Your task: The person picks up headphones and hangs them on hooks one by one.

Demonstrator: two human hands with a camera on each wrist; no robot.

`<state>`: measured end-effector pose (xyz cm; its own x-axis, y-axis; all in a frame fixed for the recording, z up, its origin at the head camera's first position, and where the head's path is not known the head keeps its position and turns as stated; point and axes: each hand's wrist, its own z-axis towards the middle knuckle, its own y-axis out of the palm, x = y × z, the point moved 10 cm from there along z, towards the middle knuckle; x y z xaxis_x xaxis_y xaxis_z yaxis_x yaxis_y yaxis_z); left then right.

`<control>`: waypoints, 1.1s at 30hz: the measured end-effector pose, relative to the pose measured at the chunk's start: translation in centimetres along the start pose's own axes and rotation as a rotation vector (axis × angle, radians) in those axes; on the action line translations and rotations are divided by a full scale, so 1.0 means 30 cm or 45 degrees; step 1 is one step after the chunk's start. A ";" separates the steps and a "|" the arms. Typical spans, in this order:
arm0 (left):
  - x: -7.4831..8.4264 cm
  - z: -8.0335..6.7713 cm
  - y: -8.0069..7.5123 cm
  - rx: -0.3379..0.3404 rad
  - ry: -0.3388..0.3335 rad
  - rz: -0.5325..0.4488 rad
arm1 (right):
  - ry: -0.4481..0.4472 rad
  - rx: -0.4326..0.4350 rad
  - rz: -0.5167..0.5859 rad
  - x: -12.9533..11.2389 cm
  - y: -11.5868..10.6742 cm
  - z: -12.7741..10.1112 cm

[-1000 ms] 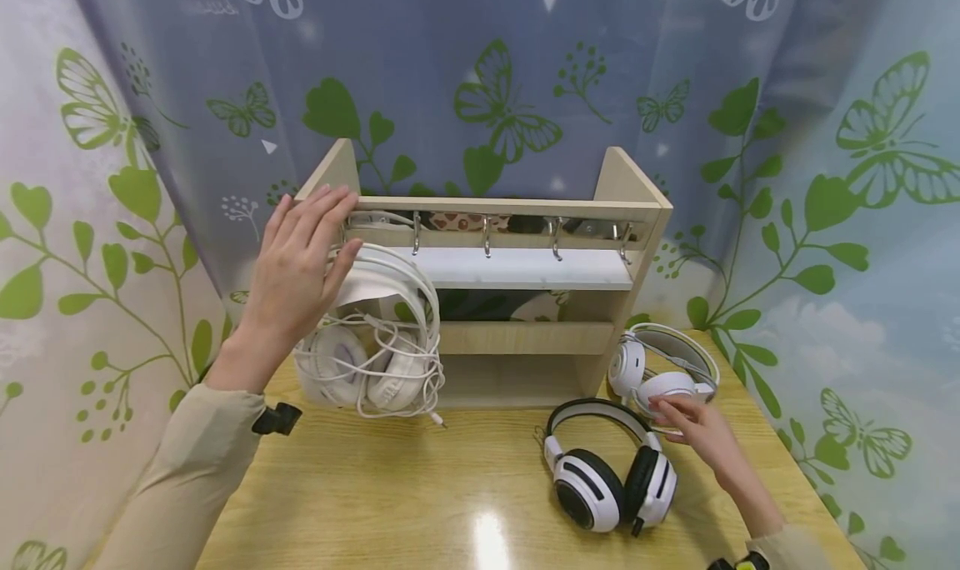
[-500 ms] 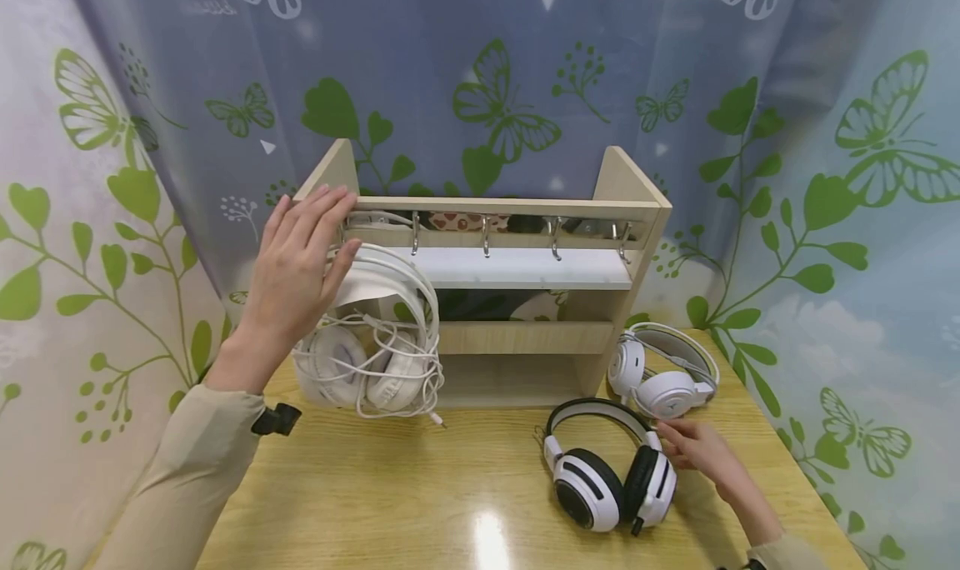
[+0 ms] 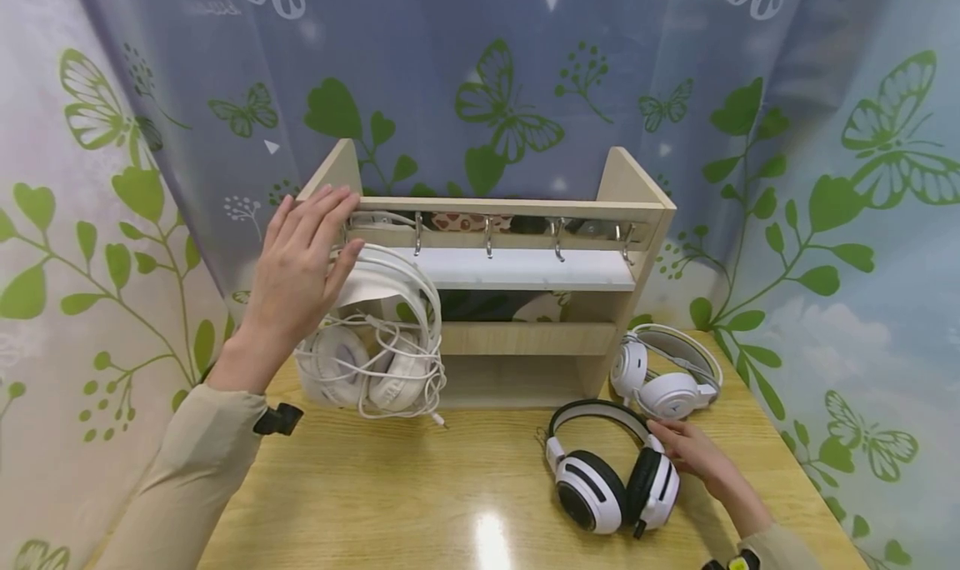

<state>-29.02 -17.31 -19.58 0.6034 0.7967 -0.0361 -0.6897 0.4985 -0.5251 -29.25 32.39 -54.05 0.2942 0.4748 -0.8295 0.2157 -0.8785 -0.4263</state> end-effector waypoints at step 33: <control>0.001 0.000 0.003 0.001 -0.026 -0.023 | -0.238 -0.276 -0.002 -0.194 0.033 -0.043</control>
<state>-29.06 -17.26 -19.63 0.6073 0.7944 -0.0094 -0.6793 0.5130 -0.5247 -29.56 28.82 -49.18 0.1208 0.4406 -0.8895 0.4161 -0.8361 -0.3576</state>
